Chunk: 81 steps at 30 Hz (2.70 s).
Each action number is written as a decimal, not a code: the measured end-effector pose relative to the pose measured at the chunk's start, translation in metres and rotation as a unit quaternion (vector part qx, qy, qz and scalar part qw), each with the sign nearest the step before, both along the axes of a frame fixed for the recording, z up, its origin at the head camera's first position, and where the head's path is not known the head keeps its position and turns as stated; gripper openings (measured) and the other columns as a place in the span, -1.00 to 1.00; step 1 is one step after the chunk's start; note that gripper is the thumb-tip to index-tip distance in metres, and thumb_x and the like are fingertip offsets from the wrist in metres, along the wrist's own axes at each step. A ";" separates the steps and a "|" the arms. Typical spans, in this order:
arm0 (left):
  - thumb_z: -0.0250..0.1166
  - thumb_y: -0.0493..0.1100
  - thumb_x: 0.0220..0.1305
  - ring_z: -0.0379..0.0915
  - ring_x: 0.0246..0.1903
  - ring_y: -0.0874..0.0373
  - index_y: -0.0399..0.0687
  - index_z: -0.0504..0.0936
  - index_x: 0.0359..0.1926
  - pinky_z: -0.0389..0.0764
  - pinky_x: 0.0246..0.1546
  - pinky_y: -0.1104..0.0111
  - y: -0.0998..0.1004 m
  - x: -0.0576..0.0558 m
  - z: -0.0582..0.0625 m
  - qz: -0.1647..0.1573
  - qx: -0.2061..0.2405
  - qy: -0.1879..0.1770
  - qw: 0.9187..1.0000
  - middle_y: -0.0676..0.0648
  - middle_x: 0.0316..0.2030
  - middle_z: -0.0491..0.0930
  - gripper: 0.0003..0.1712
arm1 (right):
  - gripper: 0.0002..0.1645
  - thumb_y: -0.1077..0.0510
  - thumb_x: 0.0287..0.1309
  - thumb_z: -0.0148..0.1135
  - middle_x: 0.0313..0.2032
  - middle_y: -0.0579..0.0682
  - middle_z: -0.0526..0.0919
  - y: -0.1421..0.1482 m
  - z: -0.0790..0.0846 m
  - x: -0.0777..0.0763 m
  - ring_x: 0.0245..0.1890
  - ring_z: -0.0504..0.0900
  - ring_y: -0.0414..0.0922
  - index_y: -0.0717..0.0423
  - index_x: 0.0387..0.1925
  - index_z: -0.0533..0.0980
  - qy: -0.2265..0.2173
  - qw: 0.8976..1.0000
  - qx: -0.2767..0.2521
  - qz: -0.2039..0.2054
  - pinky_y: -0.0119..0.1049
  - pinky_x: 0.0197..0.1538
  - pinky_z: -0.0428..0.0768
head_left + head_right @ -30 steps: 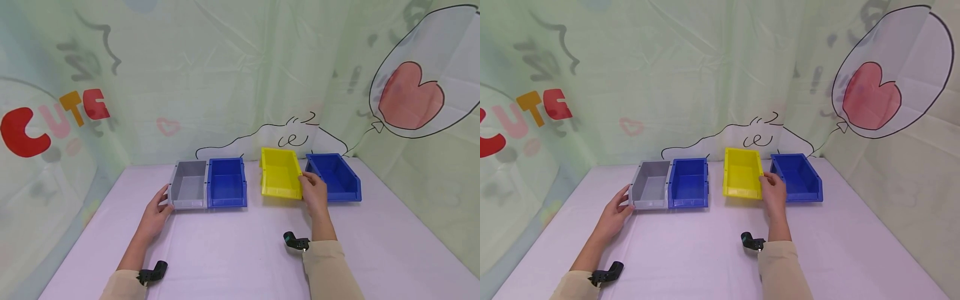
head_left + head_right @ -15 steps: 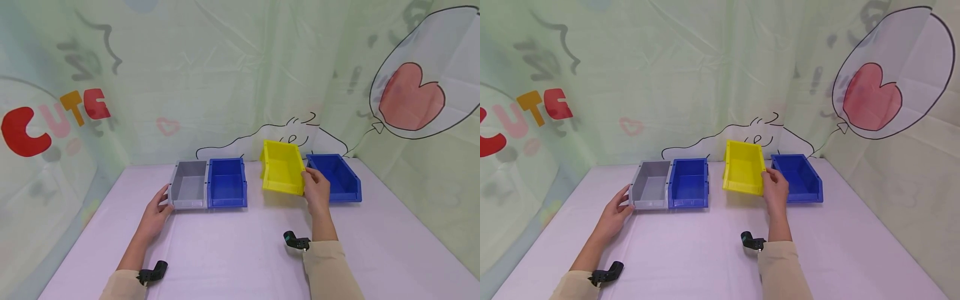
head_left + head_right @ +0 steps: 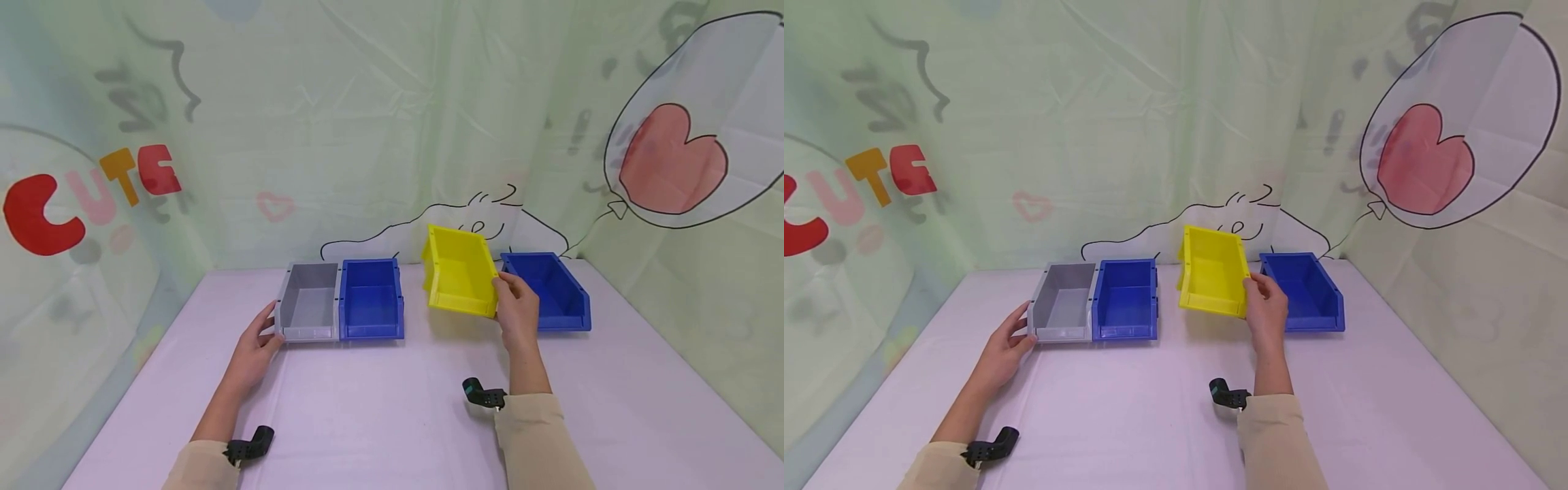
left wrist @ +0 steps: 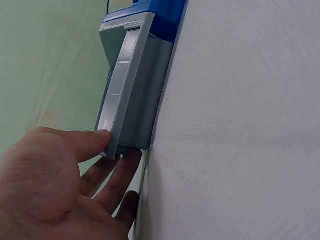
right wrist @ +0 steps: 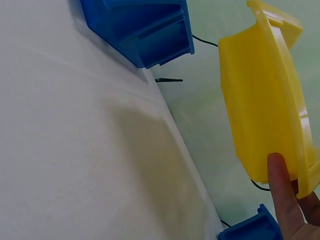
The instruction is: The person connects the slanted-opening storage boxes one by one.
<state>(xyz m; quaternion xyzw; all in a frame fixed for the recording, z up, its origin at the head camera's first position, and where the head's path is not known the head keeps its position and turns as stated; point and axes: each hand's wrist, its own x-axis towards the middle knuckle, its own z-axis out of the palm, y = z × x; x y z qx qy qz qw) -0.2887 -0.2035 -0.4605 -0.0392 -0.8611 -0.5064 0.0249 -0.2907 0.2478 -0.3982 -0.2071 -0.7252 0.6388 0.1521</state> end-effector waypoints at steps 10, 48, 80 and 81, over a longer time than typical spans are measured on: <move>0.09 -0.26 0.56 0.43 0.35 -0.27 0.22 -0.04 0.67 0.48 0.37 -0.06 -0.001 -0.001 0.000 0.000 0.004 0.001 1.000 -0.31 0.55 0.19 -0.17 | -0.41 -0.16 0.56 -0.02 0.39 0.04 0.45 -0.005 0.002 0.001 0.18 0.51 -0.05 -0.09 0.47 0.40 0.010 1.000 -0.004 0.020 -0.62 -0.18 0.65; 0.09 -0.31 0.55 0.48 0.31 -0.29 0.13 -0.02 0.67 0.48 0.36 -0.06 0.000 0.000 0.002 -0.013 0.020 0.013 1.000 -0.37 0.50 0.24 -0.18 | -0.40 -0.18 0.53 0.00 0.30 0.10 0.51 -0.021 -0.011 -0.007 0.11 0.54 0.02 -0.05 0.44 0.43 0.001 0.994 0.084 0.066 -0.62 -0.15 0.59; 0.11 -0.28 0.55 0.46 0.33 -0.28 0.17 -0.02 0.67 0.50 0.36 -0.05 0.000 0.003 0.003 -0.010 0.016 0.005 1.000 -0.36 0.51 0.23 -0.17 | -0.43 -0.14 0.51 0.07 0.31 0.08 0.50 -0.023 -0.010 -0.004 0.15 0.55 0.03 -0.06 0.42 0.44 -0.009 0.995 0.080 0.058 -0.34 0.09 0.68; 0.11 -0.28 0.55 0.46 0.33 -0.28 0.17 -0.02 0.67 0.49 0.36 -0.05 0.000 0.003 0.003 -0.010 0.016 0.005 1.000 -0.36 0.51 0.23 -0.17 | -0.43 -0.14 0.51 0.08 0.31 0.09 0.50 -0.023 -0.010 -0.004 0.16 0.56 0.04 -0.05 0.41 0.44 -0.009 0.995 0.080 0.060 -0.34 0.09 0.69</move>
